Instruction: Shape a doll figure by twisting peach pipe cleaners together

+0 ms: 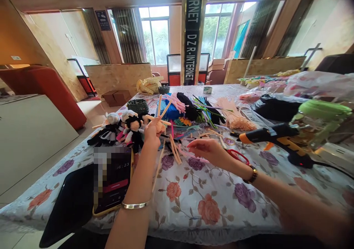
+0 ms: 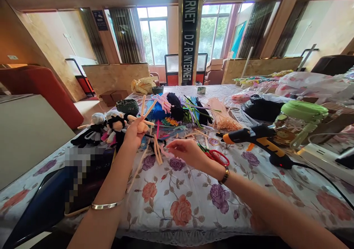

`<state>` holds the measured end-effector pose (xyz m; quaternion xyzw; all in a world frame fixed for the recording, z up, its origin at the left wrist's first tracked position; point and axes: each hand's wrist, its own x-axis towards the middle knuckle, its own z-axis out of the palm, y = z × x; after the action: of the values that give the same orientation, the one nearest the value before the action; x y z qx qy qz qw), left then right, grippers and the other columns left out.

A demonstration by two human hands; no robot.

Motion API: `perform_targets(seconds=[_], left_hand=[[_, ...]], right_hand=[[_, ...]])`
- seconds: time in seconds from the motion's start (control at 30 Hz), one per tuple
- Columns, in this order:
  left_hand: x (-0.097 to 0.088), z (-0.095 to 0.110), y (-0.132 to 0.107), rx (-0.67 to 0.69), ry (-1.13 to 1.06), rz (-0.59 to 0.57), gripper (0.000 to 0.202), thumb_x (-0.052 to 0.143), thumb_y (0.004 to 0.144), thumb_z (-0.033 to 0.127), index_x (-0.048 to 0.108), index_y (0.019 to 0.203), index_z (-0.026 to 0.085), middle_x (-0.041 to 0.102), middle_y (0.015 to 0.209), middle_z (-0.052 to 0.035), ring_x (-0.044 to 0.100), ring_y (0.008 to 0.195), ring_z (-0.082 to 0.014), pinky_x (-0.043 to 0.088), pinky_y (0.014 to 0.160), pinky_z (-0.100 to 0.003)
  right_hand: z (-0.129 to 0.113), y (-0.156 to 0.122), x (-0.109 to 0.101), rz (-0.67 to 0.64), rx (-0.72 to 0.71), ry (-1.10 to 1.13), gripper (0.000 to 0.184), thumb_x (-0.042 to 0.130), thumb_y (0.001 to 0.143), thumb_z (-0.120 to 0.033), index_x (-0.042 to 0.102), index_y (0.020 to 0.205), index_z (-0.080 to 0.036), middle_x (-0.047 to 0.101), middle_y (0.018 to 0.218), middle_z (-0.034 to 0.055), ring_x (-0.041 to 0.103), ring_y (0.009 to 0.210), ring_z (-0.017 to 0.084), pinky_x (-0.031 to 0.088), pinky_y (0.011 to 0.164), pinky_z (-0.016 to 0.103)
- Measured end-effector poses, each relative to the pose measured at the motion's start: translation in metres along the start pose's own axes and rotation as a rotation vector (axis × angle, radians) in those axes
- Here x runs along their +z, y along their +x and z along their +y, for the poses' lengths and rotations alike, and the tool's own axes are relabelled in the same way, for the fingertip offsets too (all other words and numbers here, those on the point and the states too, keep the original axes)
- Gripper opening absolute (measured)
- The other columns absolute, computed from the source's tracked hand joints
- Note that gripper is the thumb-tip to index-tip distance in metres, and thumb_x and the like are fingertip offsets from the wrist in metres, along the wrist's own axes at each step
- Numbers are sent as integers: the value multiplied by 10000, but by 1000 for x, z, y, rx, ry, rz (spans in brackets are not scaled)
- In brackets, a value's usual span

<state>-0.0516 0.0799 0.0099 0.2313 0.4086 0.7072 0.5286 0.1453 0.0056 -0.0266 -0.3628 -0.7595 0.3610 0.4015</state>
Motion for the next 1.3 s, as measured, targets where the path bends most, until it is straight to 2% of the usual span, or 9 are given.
perform_targets(seconds=[0.1, 0.23, 0.33, 0.43, 0.57, 0.77, 0.97, 1.1, 1.3], left_hand=[[-2, 0, 1, -22, 12, -9, 156, 699, 603, 144, 544, 609, 133, 493, 451, 59, 411, 337, -37, 290, 346, -169], [-2, -1, 0, -33, 16, -30, 154, 705, 619, 164, 554, 617, 130, 487, 440, 55, 398, 328, -33, 277, 348, -171], [-1, -1, 0, -40, 9, -36, 158, 697, 634, 167, 543, 616, 133, 469, 427, 60, 394, 329, -31, 269, 350, -164], [-2, -1, 1, -50, 2, -23, 184, 697, 632, 173, 516, 614, 142, 438, 415, 76, 376, 317, -27, 258, 345, -159], [-2, 0, 2, -83, -2, -14, 217, 687, 641, 198, 479, 592, 160, 436, 398, 68, 375, 294, -49, 238, 327, -177], [-2, 5, 0, -82, -38, -14, 220, 649, 670, 172, 456, 563, 165, 410, 381, 70, 344, 288, -45, 220, 324, -179], [-3, 8, 1, -60, -53, 34, 162, 648, 673, 126, 509, 593, 150, 472, 434, 58, 412, 342, -44, 288, 359, -169], [-3, 8, 1, -62, -59, 29, 145, 637, 696, 130, 533, 595, 137, 496, 454, 46, 416, 350, -40, 306, 372, -166], [-2, 6, -1, -83, -39, -6, 125, 629, 717, 136, 571, 608, 118, 533, 481, 18, 461, 370, -58, 321, 378, -172]], right_hand=[[-14, 10, 16, -152, -113, -133, 161, 544, 826, -208, 687, 899, -192, 666, 788, 24, 565, 616, 114, 471, 606, 251], [-23, 19, 43, -393, -472, -540, 274, 435, 859, -68, 632, 1002, -195, 637, 1053, 75, 614, 897, 148, 476, 806, 268], [-21, 29, 60, -399, -527, -814, 274, 486, 790, -4, 615, 967, -170, 628, 1031, 94, 616, 878, 165, 483, 806, 278], [-17, 51, 66, -354, -500, -901, 251, 504, 736, 38, 625, 903, -104, 629, 979, 153, 581, 968, 238, 438, 912, 374], [-8, 85, 62, -336, -494, -897, 199, 520, 786, -35, 640, 927, -108, 601, 1107, 154, 520, 1071, 233, 432, 922, 351], [10, 106, 60, -439, -575, -837, 145, 556, 805, -91, 678, 850, -156, 645, 1033, 75, 548, 994, 184, 447, 880, 305], [10, 98, 48, -426, -659, -777, 233, 450, 912, -177, 680, 881, -163, 685, 916, 76, 589, 885, 165, 471, 795, 288], [10, 87, 34, -373, -726, -699, 299, 366, 950, -231, 657, 950, -162, 685, 1019, 89, 594, 904, 172, 479, 810, 309], [6, 63, 10, -326, -805, -510, 316, 338, 955, -200, 639, 1035, -149, 672, 1113, 111, 588, 1053, 183, 473, 918, 339]])
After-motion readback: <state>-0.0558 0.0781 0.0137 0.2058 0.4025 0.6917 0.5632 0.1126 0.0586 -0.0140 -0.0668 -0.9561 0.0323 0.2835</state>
